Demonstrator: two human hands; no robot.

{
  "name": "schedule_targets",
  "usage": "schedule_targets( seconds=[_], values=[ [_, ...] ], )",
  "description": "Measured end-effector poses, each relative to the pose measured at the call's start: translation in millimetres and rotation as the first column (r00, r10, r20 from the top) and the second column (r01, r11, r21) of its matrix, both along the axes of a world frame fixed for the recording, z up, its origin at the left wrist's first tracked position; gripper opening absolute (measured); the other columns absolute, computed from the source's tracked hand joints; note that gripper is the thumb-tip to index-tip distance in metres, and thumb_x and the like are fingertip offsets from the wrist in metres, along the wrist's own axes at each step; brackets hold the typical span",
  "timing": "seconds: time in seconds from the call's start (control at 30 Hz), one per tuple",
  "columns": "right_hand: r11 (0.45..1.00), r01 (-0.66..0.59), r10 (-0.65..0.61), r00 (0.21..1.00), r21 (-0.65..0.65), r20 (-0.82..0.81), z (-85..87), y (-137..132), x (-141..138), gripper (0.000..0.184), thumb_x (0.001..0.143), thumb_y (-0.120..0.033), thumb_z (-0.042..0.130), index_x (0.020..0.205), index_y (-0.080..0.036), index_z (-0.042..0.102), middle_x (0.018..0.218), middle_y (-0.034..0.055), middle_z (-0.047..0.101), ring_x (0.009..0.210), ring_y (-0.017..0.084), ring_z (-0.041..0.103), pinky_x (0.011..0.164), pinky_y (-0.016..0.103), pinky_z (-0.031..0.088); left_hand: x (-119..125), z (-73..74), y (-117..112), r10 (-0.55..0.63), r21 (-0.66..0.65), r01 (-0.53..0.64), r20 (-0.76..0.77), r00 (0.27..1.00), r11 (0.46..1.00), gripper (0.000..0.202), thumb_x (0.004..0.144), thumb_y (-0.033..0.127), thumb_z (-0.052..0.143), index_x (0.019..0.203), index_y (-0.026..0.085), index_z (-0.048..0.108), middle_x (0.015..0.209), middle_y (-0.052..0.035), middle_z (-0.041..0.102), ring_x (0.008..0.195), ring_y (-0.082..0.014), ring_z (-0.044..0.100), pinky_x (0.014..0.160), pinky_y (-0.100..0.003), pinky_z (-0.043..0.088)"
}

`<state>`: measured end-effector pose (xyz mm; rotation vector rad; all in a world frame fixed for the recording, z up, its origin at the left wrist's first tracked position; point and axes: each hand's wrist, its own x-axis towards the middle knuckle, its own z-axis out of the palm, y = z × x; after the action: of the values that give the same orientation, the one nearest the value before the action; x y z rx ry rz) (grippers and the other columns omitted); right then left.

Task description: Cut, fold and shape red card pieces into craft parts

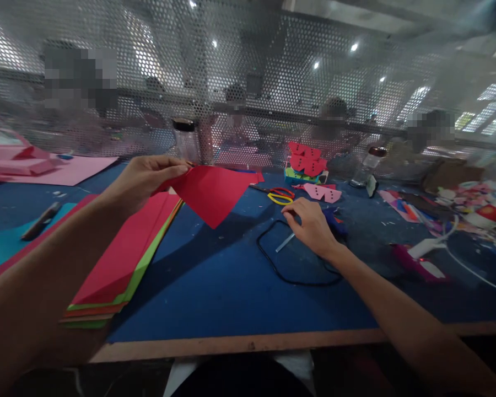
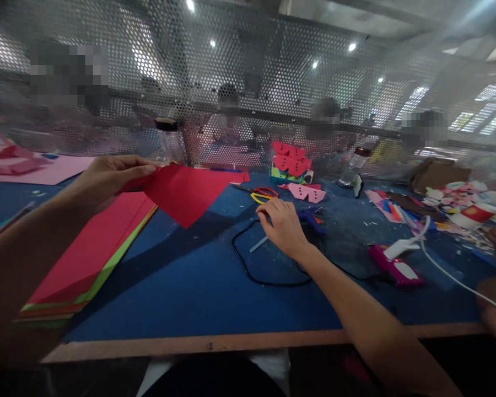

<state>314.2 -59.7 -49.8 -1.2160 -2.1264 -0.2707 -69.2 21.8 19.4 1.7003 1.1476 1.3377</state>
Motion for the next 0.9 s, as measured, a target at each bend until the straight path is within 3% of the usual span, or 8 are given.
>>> schedule_targets(
  seconds=[0.13, 0.27, 0.37, 0.57, 0.67, 0.8, 0.9],
  values=[
    [1.0, -0.001, 0.001, 1.0, -0.001, -0.019, -0.3, 1.1, 1.2, 0.012, 0.097, -0.021, 0.054, 0.1, -0.024, 0.066, 0.099, 0.0067, 0.069, 0.096, 0.026, 0.064, 0.087, 0.042, 0.044, 0.4, -7.9, -6.4, -0.053, -0.007, 0.056, 0.235, 0.971, 0.998, 0.023, 0.077, 0.03, 0.081, 0.094, 0.015, 0.078, 0.091, -0.0046, 0.076, 0.078, -0.0134, 0.063, 0.076, -0.027, 0.052],
    [1.0, -0.015, 0.015, 0.997, 0.0, -0.08, 0.6, 1.5, 0.4, 0.011, 0.098, -0.023, 0.054, 0.098, -0.025, 0.065, 0.099, 0.0061, 0.069, 0.099, 0.027, 0.065, 0.09, 0.045, 0.045, 6.4, -19.4, -6.8, -0.061, 0.045, 0.05, 0.295, 0.954, 0.998, 0.017, 0.079, 0.028, 0.08, 0.092, 0.019, 0.078, 0.089, -0.0022, 0.076, 0.079, -0.0125, 0.063, 0.079, -0.027, 0.053],
    [1.0, -0.015, 0.01, 0.985, -0.027, -0.173, 1.7, -0.4, -2.3, 0.012, 0.099, -0.025, 0.054, 0.108, -0.026, 0.063, 0.103, 0.0064, 0.069, 0.1, 0.027, 0.066, 0.091, 0.045, 0.047, 15.8, -23.7, -15.5, -0.106, 0.075, 0.087, 0.32, 0.941, 0.993, 0.013, 0.079, 0.025, 0.081, 0.09, 0.02, 0.078, 0.089, -0.0009, 0.076, 0.08, -0.0108, 0.063, 0.079, -0.024, 0.053],
    [0.996, -0.047, 0.03, 0.974, -0.071, -0.224, 1.2, -5.8, -8.5, 0.05, 0.095, -0.033, 0.064, 0.142, -0.03, 0.045, 0.126, 0.01, 0.062, 0.113, 0.03, 0.063, 0.098, 0.05, 0.047, 32.3, -26.6, -38.7, -0.143, 0.059, 0.132, 0.269, 0.953, 0.99, 0.014, 0.079, 0.028, 0.083, 0.09, 0.021, 0.08, 0.085, -0.0003, 0.074, 0.077, -0.0108, 0.064, 0.073, -0.021, 0.054],
    [0.999, -0.011, 0.007, 0.994, -0.03, -0.112, 3.2, -5.6, -7.0, 0.041, 0.097, -0.032, 0.062, 0.136, -0.029, 0.05, 0.126, 0.0109, 0.062, 0.118, 0.032, 0.059, 0.099, 0.051, 0.045, 33.9, -29.6, -42.0, -0.091, 0.054, 0.081, 0.237, 0.967, 0.995, 0.016, 0.078, 0.03, 0.085, 0.091, 0.022, 0.081, 0.088, -0.0007, 0.076, 0.081, -0.0127, 0.066, 0.075, -0.021, 0.056],
    [0.999, 0.035, -0.034, 0.999, -0.009, 0.043, 14.6, -4.8, 4.1, 0.018, 0.099, -0.028, 0.057, 0.115, -0.025, 0.064, 0.119, 0.0106, 0.066, 0.114, 0.032, 0.06, 0.096, 0.049, 0.045, 34.0, -32.9, -40.2, -0.033, 0.052, 0.021, 0.244, 0.969, 0.998, 0.014, 0.079, 0.029, 0.082, 0.093, 0.024, 0.081, 0.092, -0.0001, 0.077, 0.082, -0.0144, 0.067, 0.081, -0.026, 0.058],
    [0.996, 0.082, -0.079, 0.992, -0.031, 0.095, 28.5, -9.2, 20.6, 0.013, 0.098, -0.024, 0.056, 0.105, -0.023, 0.068, 0.11, 0.0085, 0.07, 0.107, 0.028, 0.063, 0.092, 0.044, 0.045, 37.4, -30.4, -41.1, -0.006, 0.017, 0.001, 0.28, 0.96, 1.0, 0.01, 0.081, 0.024, 0.079, 0.09, 0.024, 0.081, 0.09, 0.0022, 0.076, 0.083, -0.0118, 0.066, 0.083, -0.021, 0.057]
  ],
)
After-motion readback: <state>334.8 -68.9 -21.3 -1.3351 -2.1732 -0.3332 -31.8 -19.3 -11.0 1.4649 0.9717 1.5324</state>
